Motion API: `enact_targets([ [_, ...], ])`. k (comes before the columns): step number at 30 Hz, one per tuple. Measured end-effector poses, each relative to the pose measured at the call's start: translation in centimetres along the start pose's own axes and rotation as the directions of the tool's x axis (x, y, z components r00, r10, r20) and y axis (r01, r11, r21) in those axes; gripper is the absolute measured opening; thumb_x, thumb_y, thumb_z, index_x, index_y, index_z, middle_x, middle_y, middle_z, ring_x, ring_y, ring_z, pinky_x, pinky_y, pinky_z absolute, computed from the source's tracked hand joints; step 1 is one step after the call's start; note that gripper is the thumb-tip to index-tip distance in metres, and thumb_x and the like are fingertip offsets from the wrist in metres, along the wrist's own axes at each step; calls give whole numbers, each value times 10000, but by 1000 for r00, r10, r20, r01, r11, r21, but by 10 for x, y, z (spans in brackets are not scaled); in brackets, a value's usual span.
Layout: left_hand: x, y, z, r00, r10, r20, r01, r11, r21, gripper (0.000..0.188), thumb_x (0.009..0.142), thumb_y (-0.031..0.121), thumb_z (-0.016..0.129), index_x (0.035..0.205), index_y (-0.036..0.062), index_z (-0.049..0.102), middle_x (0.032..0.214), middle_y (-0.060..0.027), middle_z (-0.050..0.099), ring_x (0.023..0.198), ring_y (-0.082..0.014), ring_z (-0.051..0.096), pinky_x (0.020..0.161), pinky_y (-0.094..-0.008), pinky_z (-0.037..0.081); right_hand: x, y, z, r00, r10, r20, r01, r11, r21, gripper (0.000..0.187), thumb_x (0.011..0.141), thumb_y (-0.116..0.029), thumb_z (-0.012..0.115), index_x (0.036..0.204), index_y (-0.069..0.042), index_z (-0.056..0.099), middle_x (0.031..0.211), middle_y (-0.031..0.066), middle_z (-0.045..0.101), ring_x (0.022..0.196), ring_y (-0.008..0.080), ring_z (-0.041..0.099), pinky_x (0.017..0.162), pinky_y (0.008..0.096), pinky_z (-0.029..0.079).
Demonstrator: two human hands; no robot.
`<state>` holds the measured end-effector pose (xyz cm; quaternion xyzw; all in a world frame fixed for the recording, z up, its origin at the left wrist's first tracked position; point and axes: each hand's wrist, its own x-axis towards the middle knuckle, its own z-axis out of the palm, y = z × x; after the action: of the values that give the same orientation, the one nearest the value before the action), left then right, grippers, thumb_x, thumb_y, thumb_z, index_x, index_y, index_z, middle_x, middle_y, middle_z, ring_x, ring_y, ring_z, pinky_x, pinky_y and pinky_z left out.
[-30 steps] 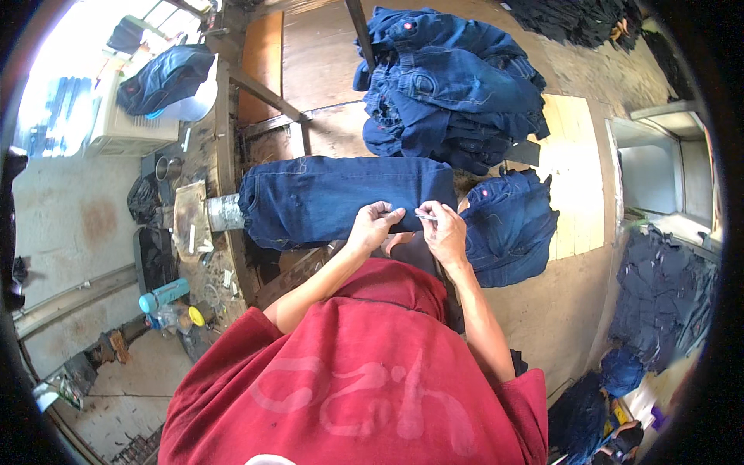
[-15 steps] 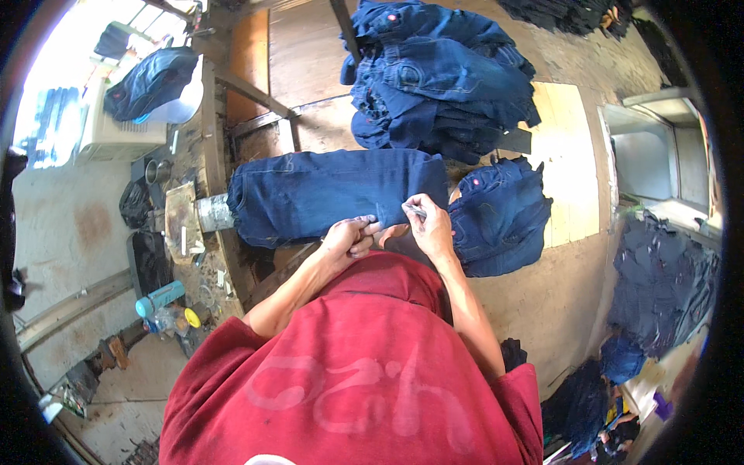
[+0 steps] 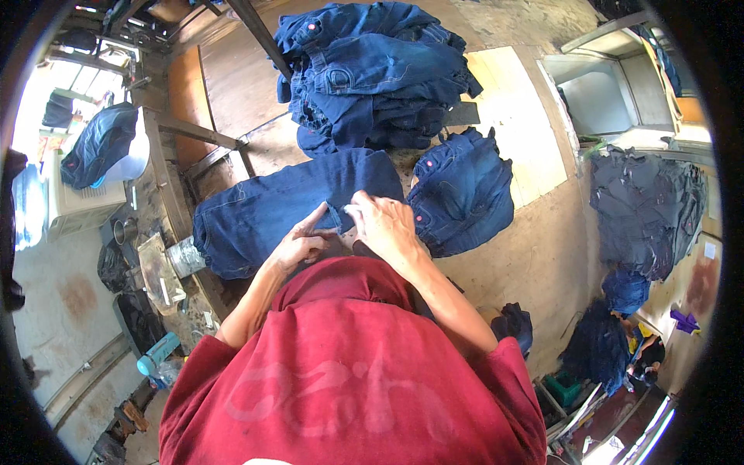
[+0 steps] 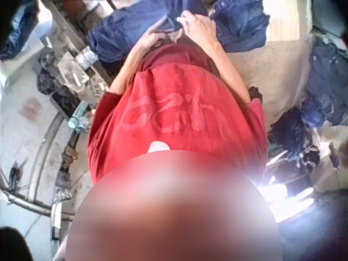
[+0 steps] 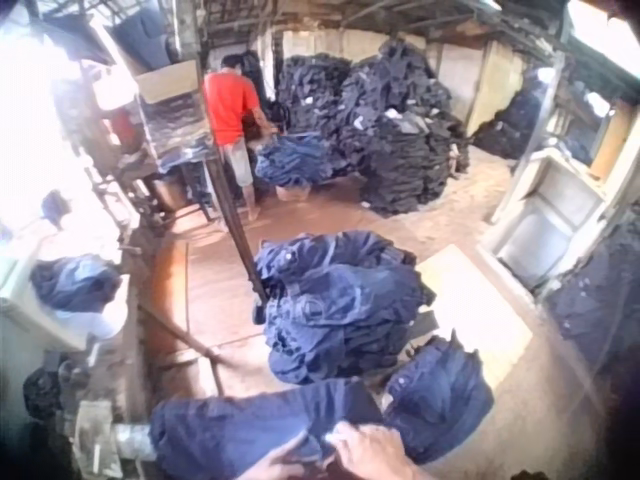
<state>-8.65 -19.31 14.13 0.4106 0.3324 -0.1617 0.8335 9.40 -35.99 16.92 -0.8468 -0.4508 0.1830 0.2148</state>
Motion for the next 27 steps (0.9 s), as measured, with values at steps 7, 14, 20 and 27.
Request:
enact_targets([
  [7, -3, -5, -20, 993, 117, -11, -112, 969, 222, 875, 928, -38, 652, 1736, 111, 350, 1374, -179, 759, 756, -116, 636, 650, -268, 524, -7, 36, 14, 966, 138, -218, -135, 990, 28, 227, 1083, -338, 696, 1053, -113, 710, 814, 157, 777, 735, 383, 781, 638, 514, 591],
  [14, -93, 11, -172, 159, 503, -849, 591, 641, 490, 672, 1049, 564, 701, 1474, 43, 703, 1478, -266, 690, 1409, -434, 624, 1202, -497, 462, -31, 133, 62, 652, 727, 214, -674, 427, 603, 796, 1025, -733, 654, 1339, -4, 604, 1037, 134, 775, 844, 232, 737, 774, 378, 600],
  [20, -26, 24, -205, 358, 761, -541, -2, 580, 815, 344, 1076, 222, 721, 1348, 18, 774, 1330, -230, 775, 1234, -346, 750, 1090, -408, 544, -11, 145, 118, 478, 710, 517, -433, -322, 842, 790, 920, -663, 839, 1358, -47, 608, 1180, 96, 637, 899, 251, 701, 825, 477, 635],
  [27, -63, -55, -84, 278, 722, -633, 492, 459, 740, 1215, 836, 627, 897, 1620, -146, 383, 1733, -386, 291, 1630, -539, 256, 1334, -622, 244, 62, 276, 75, 162, 984, 71, -330, -14, 944, 315, 951, -189, 894, 1123, -71, 657, 830, 11, 624, 571, 127, 561, 491, 296, 485],
])
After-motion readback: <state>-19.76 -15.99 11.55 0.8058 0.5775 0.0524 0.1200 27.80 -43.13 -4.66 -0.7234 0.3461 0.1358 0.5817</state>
